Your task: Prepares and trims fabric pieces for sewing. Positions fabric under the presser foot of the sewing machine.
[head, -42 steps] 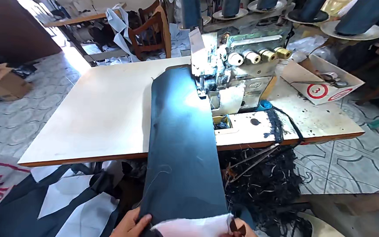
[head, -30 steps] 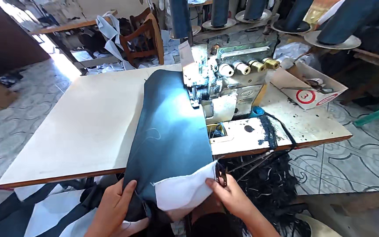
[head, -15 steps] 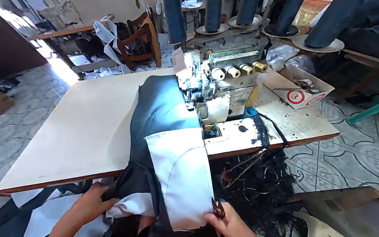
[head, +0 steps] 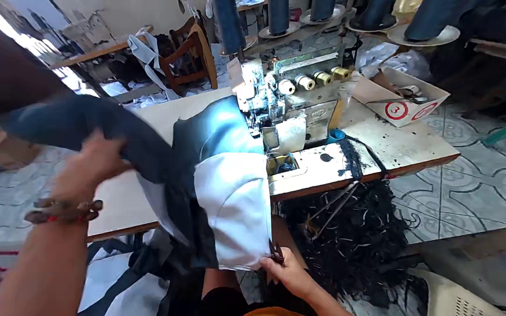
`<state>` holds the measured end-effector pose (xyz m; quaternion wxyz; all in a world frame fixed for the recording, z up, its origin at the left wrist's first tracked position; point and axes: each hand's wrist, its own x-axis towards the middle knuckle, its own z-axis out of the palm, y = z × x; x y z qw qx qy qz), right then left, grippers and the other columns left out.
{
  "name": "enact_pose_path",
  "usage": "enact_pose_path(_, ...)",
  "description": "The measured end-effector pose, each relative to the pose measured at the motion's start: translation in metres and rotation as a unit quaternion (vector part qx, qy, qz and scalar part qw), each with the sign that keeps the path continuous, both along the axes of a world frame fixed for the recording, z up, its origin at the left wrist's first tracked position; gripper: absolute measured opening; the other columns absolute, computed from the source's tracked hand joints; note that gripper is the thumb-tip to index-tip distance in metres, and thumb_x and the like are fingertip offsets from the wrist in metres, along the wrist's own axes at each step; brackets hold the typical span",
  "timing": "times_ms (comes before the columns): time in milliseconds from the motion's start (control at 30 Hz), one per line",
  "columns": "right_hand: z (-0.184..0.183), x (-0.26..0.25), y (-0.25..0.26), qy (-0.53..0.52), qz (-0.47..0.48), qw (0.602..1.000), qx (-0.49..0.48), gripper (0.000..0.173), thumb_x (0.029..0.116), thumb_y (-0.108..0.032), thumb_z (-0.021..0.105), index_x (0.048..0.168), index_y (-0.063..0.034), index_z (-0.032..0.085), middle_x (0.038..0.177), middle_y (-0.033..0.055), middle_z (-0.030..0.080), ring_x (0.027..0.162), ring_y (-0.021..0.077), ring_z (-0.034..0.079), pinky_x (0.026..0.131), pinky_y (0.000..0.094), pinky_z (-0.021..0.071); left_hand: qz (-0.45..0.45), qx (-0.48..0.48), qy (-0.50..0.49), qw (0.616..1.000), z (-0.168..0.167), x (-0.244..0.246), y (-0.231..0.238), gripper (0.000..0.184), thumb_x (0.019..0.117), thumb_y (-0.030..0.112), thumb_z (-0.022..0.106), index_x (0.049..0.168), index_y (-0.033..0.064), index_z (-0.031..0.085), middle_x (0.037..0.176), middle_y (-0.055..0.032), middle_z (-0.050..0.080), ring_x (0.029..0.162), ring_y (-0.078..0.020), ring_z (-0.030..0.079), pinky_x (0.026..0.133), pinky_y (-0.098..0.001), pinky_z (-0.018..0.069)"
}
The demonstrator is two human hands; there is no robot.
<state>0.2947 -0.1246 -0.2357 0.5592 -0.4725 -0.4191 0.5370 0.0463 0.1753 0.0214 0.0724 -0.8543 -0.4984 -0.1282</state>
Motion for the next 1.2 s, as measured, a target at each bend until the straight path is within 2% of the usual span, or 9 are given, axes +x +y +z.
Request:
enact_pose_path(200,-0.011,0.01,0.002,0.006,-0.034,0.999,-0.015,0.007,0.0942,-0.014,0.065,0.088,-0.0114,0.068,0.068,-0.0123,0.063,0.054,-0.0042,0.055,0.053,0.0168,0.0493,-0.314,0.135,-0.068,0.937,-0.091,0.132,-0.139,0.032,0.0985,0.021,0.059,0.126,0.01,0.072,0.136,-0.0155,0.065,0.127,-0.0355,0.06,0.106,-0.0576,0.0453)
enact_pose_path(300,-0.006,0.013,0.002,0.024,-0.042,0.998,-0.039,0.003,0.0916,-0.012,0.067,0.094,-0.0103,0.067,0.07,-0.01,0.065,0.052,-0.0017,0.056,0.051,0.0184,0.0496,-0.335,0.094,-0.041,0.937,-0.14,0.161,-0.151,0.046,0.0954,0.038,0.065,0.137,0.0189,0.067,0.149,-0.0011,0.058,0.137,-0.0283,0.055,0.107,-0.0628,0.0422)
enact_pose_path(433,0.007,0.023,-0.001,0.065,-0.054,0.995,-0.056,0.04,0.0899,-0.011,0.069,0.126,-0.0056,0.052,0.088,-0.0054,0.069,0.058,0.0003,0.059,0.05,0.0179,0.0511,-0.263,0.119,-0.04,0.957,-0.145,0.163,-0.123,0.059,0.0987,0.051,0.055,0.148,0.0192,0.057,0.155,-0.007,0.051,0.14,-0.0392,0.05,0.103,-0.0743,0.0349)
enact_pose_path(567,0.027,0.04,0.01,0.041,-0.078,0.994,-0.065,0.015,0.0857,-0.012,0.072,0.097,-0.0107,0.062,0.07,-0.008,0.065,0.05,0.0004,0.056,0.047,0.0183,0.0491,-0.232,0.096,-0.04,0.967,-0.12,0.173,-0.106,0.066,0.0996,0.059,0.047,0.147,0.015,0.057,0.151,-0.0119,0.055,0.136,-0.0398,0.053,0.105,-0.0708,0.0353)
enact_pose_path(800,0.072,0.072,0.054,-0.078,-0.071,0.994,0.033,0.009,0.089,-0.014,0.071,0.092,-0.01,0.063,0.07,-0.0092,0.063,0.053,-0.0014,0.056,0.049,0.0166,0.049,-0.236,-0.091,-0.041,0.967,-0.059,0.191,-0.057,0.071,0.0966,0.058,0.058,0.139,0.0011,0.058,0.135,-0.0229,0.061,0.128,-0.0413,0.056,0.107,-0.0614,0.0404)
enact_pose_path(933,0.095,0.08,0.085,-0.078,-0.073,0.994,0.019,0.01,0.091,-0.009,0.07,0.091,-0.0063,0.061,0.069,-0.0058,0.06,0.051,0.0004,0.054,0.049,0.0172,0.049,-0.245,-0.205,0.03,0.947,-0.046,0.198,0.002,0.093,0.0835,0.067,0.069,0.147,0.0012,0.048,0.142,-0.0245,0.055,0.135,-0.0398,0.049,0.11,-0.0627,0.0345)
enact_pose_path(1033,0.103,0.083,0.107,-0.051,-0.096,0.994,0.025,0.011,0.0895,-0.003,0.07,0.085,-0.0063,0.061,0.064,-0.0048,0.058,0.049,0.0019,0.053,0.049,0.0175,0.0476,-0.183,-0.106,-0.042,0.977,-0.081,0.176,0.052,0.103,0.0673,0.073,0.08,0.14,0.0038,0.059,0.126,-0.0239,0.067,0.117,-0.04,0.065,0.092,-0.0631,0.0521)
enact_pose_path(1133,0.105,0.079,0.123,-0.052,-0.142,0.988,0.031,0.017,0.0872,0.001,0.073,0.094,-0.0051,0.059,0.063,-0.0034,0.055,0.048,0.0031,0.05,0.048,0.0185,0.0466,-0.167,-0.235,0.04,0.957,-0.055,0.199,0.06,0.103,0.0838,0.047,0.079,0.163,0.0106,0.025,0.17,-0.0124,0.023,0.157,-0.033,0.018,0.125,-0.059,0.012)
enact_pose_path(1200,0.102,0.076,0.13,-0.075,-0.176,0.978,0.08,0.029,0.0855,-0.002,0.075,0.108,-0.0043,0.058,0.072,-0.0011,0.056,0.052,0.0042,0.051,0.049,0.0204,0.0473,-0.217,-0.202,0.039,0.954,-0.053,0.213,0.068,0.101,0.0862,0.048,0.076,0.164,0.0115,0.024,0.171,-0.013,0.017,0.158,-0.0366,0.013,0.121,-0.0692,0.0101)
